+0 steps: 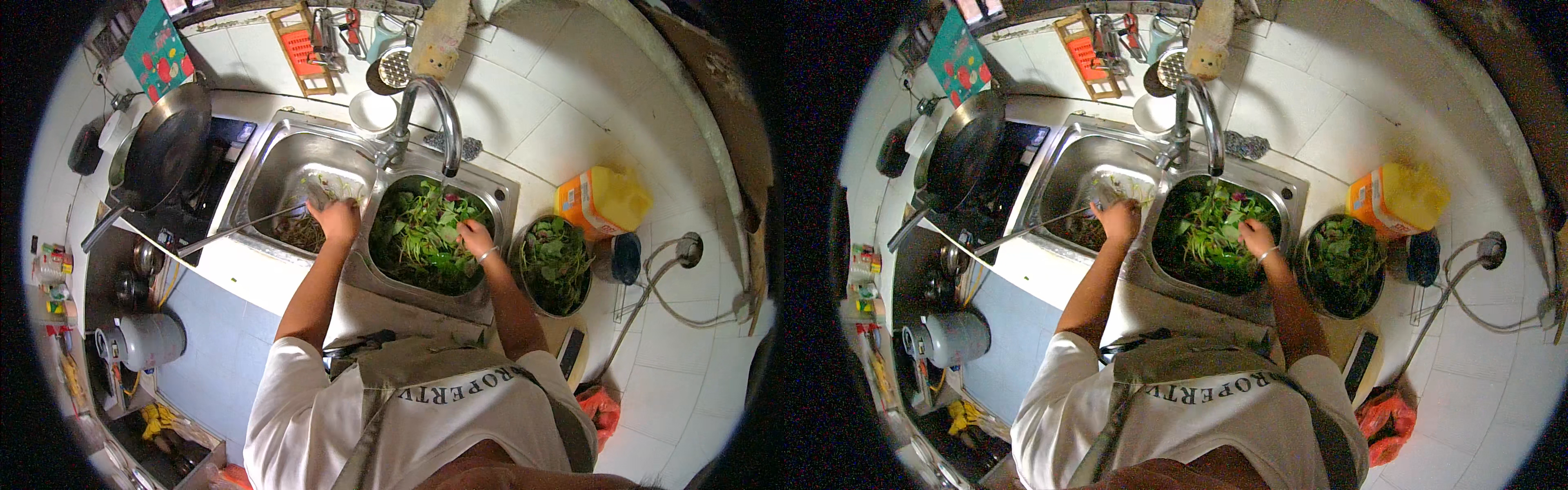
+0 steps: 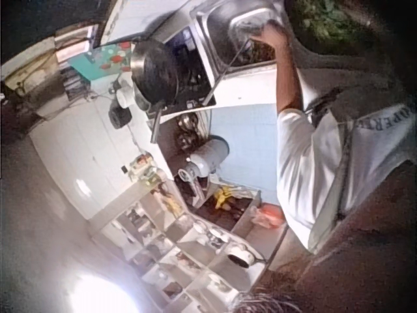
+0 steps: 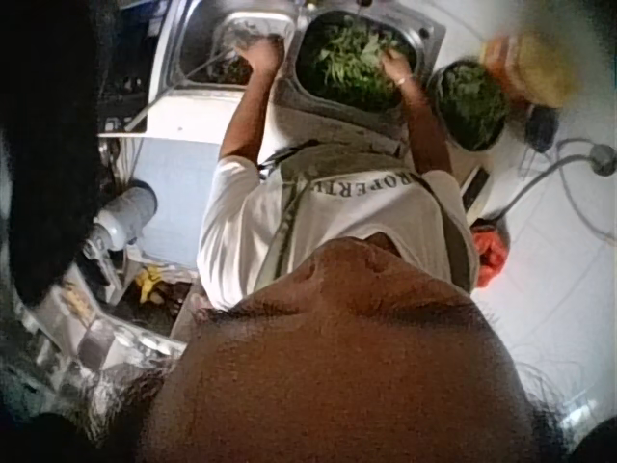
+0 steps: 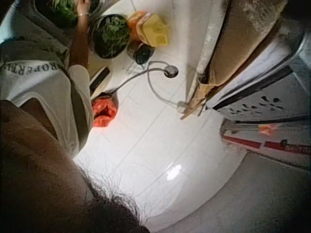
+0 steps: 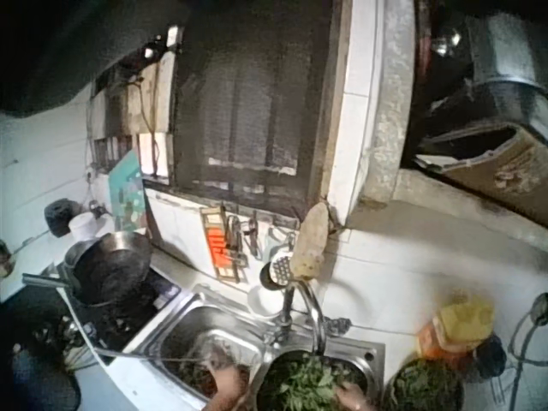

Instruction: The person stands at a kitchen sink and washes leafy green vegetables under running water. They repeatedly lift, rinse, and separate the greens by hand, moving them between the sink basin and a colander placed nearby.

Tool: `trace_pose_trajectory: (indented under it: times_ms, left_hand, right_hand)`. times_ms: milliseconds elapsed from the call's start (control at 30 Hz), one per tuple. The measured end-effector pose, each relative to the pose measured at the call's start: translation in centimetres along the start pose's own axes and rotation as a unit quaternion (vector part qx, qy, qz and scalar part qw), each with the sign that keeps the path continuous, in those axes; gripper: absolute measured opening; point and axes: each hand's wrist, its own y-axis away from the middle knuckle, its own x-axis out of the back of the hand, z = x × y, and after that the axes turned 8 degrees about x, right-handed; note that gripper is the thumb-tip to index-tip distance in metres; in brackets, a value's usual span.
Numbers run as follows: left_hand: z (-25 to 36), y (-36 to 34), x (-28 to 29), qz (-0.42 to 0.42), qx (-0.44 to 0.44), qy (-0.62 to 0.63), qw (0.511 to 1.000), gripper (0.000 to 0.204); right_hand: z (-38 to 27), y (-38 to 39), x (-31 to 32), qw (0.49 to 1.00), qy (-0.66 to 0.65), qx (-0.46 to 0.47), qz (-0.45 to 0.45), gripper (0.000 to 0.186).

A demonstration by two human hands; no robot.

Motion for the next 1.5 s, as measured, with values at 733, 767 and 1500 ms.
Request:
trace_pose_trajectory:
  times_ms: [733,767,1500]
  left_hand:
    - [15.0,25.9,4.4,-0.271,-0.763,0.357,0.466,0.016]
    - [14.9,24.7,3.8,-0.252,-0.747,0.356,0.502,0.016]
    - [14.2,22.3,4.0,-0.226,-0.709,0.391,0.542,0.017]
  right_hand:
    - [-4.2,-4.3,-4.9,0.885,0.431,0.049,-0.166,0.038]
    - [-4.4,-5.1,-5.4,0.880,0.441,0.063,-0.165,0.039]
    - [0.6,-6.1,-3.0,0.836,0.435,0.037,-0.331,0.033]
